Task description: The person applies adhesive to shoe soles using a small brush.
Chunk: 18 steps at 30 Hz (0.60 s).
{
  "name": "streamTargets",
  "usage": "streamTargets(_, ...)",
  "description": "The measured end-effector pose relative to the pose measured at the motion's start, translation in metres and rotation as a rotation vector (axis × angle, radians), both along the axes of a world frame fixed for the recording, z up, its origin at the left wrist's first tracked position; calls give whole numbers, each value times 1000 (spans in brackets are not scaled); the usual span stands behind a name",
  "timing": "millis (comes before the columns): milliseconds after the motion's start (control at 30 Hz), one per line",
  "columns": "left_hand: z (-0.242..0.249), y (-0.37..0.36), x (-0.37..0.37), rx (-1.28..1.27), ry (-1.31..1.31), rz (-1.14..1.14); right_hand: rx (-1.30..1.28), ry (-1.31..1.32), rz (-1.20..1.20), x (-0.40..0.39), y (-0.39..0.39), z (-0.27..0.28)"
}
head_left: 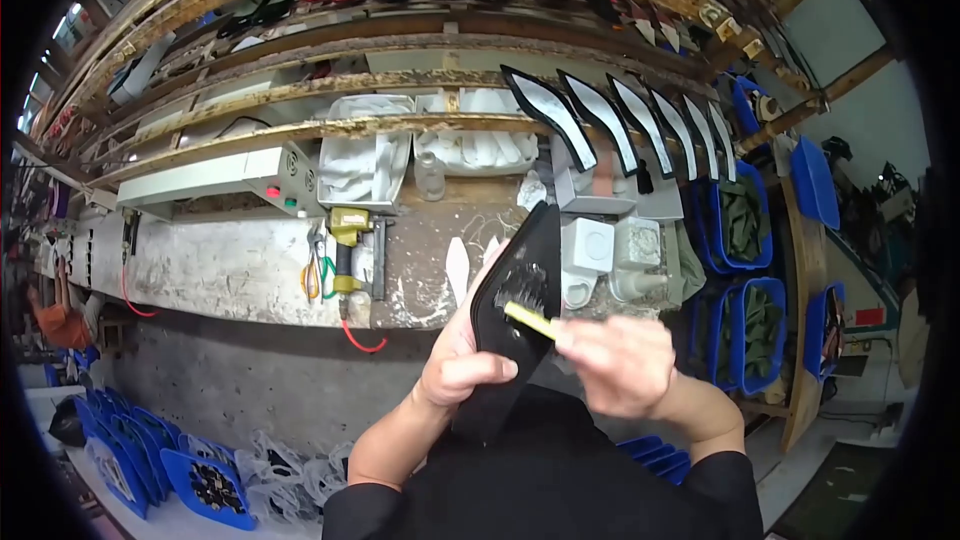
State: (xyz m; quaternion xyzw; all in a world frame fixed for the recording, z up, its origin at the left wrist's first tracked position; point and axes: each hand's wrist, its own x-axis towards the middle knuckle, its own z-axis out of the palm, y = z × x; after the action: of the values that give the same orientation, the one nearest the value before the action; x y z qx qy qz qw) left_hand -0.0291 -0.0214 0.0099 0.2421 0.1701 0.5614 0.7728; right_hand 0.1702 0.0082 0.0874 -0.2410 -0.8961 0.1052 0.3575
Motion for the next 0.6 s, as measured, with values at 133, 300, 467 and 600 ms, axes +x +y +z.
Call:
streamTargets(133,0,-8,-24,-20,-34,-22,-31,36,-55,-16,11,11)
streamTargets(300,5,-12,-39,21,-59,-19,-39,130,-105,-27,12,14)
streamTargets(467,-4,-19,-49,92,-5,-18,33,135,-120,-37,-14,8)
streamTargets(600,-10,-20,-53,106,-40,-60,-104,177,-230,-22,21,5)
